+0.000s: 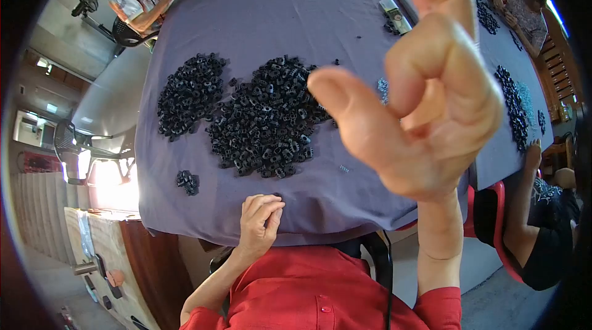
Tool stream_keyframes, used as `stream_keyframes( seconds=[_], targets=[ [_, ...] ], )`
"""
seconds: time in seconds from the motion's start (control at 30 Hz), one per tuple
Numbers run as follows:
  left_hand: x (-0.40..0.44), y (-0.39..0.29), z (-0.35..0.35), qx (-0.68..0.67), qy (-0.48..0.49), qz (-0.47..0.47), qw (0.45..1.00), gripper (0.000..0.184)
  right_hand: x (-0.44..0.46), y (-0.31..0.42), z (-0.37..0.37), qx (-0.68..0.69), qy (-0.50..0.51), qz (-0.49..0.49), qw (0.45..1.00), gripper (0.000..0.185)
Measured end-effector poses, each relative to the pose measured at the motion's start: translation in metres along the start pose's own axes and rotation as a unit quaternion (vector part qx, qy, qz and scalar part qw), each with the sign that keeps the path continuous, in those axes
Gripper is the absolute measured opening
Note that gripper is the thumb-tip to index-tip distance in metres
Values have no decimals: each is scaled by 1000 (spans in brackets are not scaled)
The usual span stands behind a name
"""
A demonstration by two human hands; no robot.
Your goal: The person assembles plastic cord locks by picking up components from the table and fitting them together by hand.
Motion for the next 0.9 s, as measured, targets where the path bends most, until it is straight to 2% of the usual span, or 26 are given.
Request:
stream_keyframes(
  seconds=[0.1, 0.17, 0.2, 0.23, 0.3, 0.33, 0.37, 0.43, 0.5, 0.57, 0.6, 0.63, 0.7, 0.73, 0.8, 0.87, 0.9],
  targets=[
    [1, 5, -4, -37, 5, 37, 999, 12, 21, 9, 12, 18, -53, 9, 998, 20],
    [0, 7, -4, -46, 6, 42, 998, 12, 38, 8, 19, 20, -91, 15, 996, 22],
    [0, 6, -5, -43, 6, 35, 998, 13, 46, 3, 18, -9, -75, 44, 996, 24],
    [-3, 5, -4, -41, 8, 28, 999, 13, 46, -2, 13, -66, -19, 115, 991, 22],
    [-6, 4, -1, -48, 8, 19, 999, 13, 27, -4, 7, -141, 76, 183, 970, 15],
    [-9, 5, 0, -51, 4, 21, 998, 13, 2, 9, 5, -155, 120, 175, 965, 25],
    [-13, 9, 1, -57, 4, 21, 998, 14, -22, 12, 4, -129, 168, 115, 970, 25],
    [-18, 7, 9, -92, -3, 16, 996, 16, -84, 5, -7, -7, 284, -86, 955, 27],
    [-24, 4, 18, -110, -6, -4, 994, 18, -155, 5, -7, 53, 411, -237, 879, 30],
    [-34, 3, 22, -134, 8, 4, 991, 18, -219, 15, 6, 158, 495, -317, 794, 33],
    [-43, 7, 23, -146, 22, 18, 989, 18, -239, 19, 18, 165, 498, -370, 766, 34],
    [-51, 9, 24, -135, 34, 16, 990, 17, -247, 22, 28, 159, 486, -381, 771, 32],
    [-65, 15, 30, -114, 64, 10, 991, 16, -273, 15, 60, 182, 470, -470, 725, 31],
    [-76, 29, 34, -130, 69, 49, 988, 16, -286, 12, 78, 191, 456, -516, 700, 31],
    [-98, 65, 46, -111, 72, 172, 976, 14, -309, -1, 122, 222, 307, -637, 672, 31],
    [-109, 88, 61, 12, 83, 137, 987, 11, -355, -28, 186, 102, 158, -721, 667, 27],
    [-114, 98, 67, 65, 95, 130, 985, 8, -373, -33, 200, -21, 216, -721, 658, 28]
  ],
)
Point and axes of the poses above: each hand's wrist, its own x-axis towards the middle knuckle, its own z-axis out of the back of the hand, y = z × x, the point moved 9 cm from there along x, towards the middle knuckle, and after that the axes turned 7 degrees about -y, right-handed, at the moved point
